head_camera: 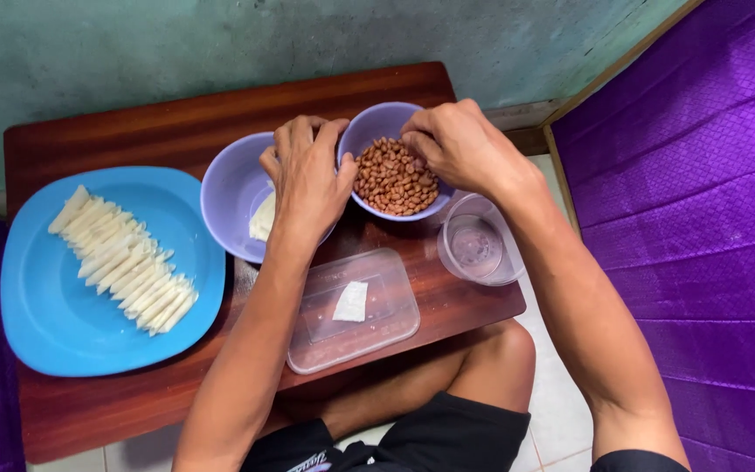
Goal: The person sits on the floor and wraps peanuts in thin white sheets. They place a sheet on a plastic lid, add peanuts from a bowl, fold the sheet into a small packet, and place it on a blue plate. This process is repeated multiple times.
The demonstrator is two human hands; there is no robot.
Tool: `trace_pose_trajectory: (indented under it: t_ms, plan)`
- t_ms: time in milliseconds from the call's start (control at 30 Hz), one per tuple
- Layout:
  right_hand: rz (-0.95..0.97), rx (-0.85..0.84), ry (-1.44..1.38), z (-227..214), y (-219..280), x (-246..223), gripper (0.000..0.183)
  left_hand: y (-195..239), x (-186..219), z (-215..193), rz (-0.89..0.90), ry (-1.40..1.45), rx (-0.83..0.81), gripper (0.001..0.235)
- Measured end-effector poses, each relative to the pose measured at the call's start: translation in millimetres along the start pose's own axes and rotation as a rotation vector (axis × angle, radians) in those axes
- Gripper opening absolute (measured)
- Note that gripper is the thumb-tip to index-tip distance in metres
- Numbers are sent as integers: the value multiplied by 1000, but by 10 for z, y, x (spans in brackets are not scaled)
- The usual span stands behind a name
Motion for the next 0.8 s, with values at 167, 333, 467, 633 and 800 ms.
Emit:
trace_pose_trajectory:
  t_ms: [167, 333, 467, 633, 800]
  plan:
    - [6, 18, -29, -8, 40, 43, 15, -13, -14, 16, -3, -14, -12, 39]
    - [40, 41, -58, -49, 88, 31, 16, -12, -11, 18, -14, -14, -17, 38]
    - [33, 33, -91, -11, 84, 81, 27, -8, -1, 6, -20, -5, -19, 39]
    - [29, 23, -75, 8, 113, 65, 25, 17, 29, -27, -19, -7, -38, 39]
    - [-25, -45, 17, 56, 102, 82, 17, 20, 60, -59, -21, -13, -45, 38]
Point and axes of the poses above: each hand's wrist, its own y-axis away from the middle knuckle, its own z-axis out of the palm, x = y × z, the point moved 2 cm from there along -y, towards the middle knuckle, and after that the axes turned 14 degrees about -z, right-handed, at the moved point
